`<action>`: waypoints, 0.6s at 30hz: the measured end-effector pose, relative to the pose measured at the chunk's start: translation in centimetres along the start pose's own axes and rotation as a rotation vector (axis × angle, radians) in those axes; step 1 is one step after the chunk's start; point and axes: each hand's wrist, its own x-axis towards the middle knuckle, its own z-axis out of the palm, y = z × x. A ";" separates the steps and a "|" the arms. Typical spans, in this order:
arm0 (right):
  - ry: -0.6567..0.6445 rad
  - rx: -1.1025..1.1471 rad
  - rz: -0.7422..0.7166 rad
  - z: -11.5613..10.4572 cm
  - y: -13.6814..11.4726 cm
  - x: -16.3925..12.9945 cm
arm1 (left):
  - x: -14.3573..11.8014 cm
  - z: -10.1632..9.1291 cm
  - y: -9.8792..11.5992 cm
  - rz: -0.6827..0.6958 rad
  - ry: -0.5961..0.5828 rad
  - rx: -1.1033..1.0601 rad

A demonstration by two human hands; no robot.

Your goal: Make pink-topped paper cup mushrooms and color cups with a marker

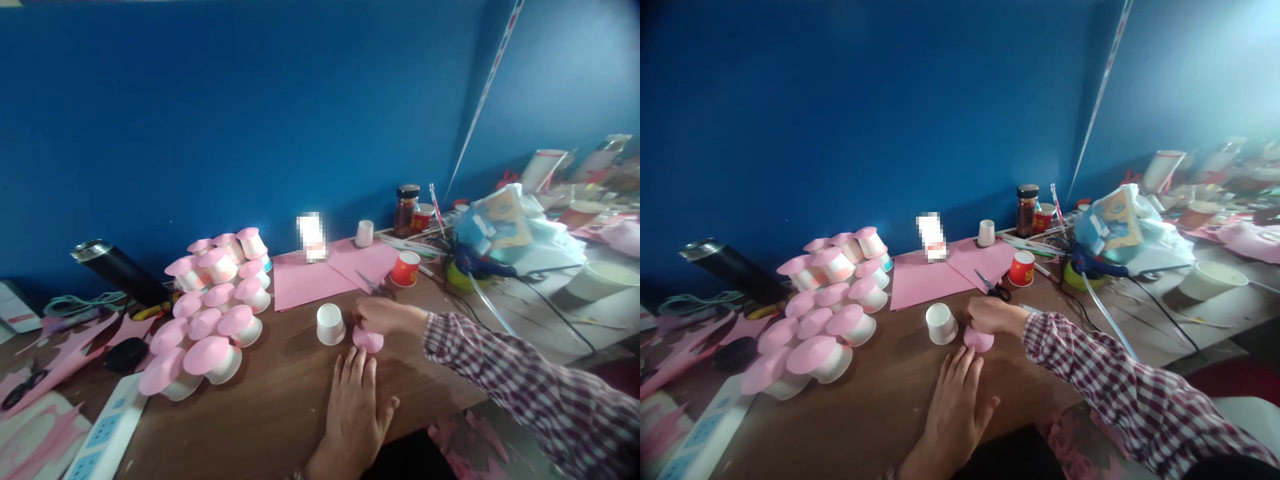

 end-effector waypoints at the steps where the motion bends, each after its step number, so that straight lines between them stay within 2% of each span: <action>1: -0.022 0.018 0.000 -0.1 0.0 0.0 | 0.0 0.0 0.0 0.000 -0.003 -0.002; 5: -0.072 0.129 -0.002 -0.2 0.1 -0.1 | -0.1 0.1 0.0 -0.010 -0.012 -0.005; 12: -0.024 0.389 0.057 0.0 0.8 -0.4 | -0.2 0.2 0.1 -0.006 0.004 0.033; 18: 0.033 0.637 0.153 1.3 1.1 -0.6 | -0.3 0.2 0.0 0.011 0.047 0.049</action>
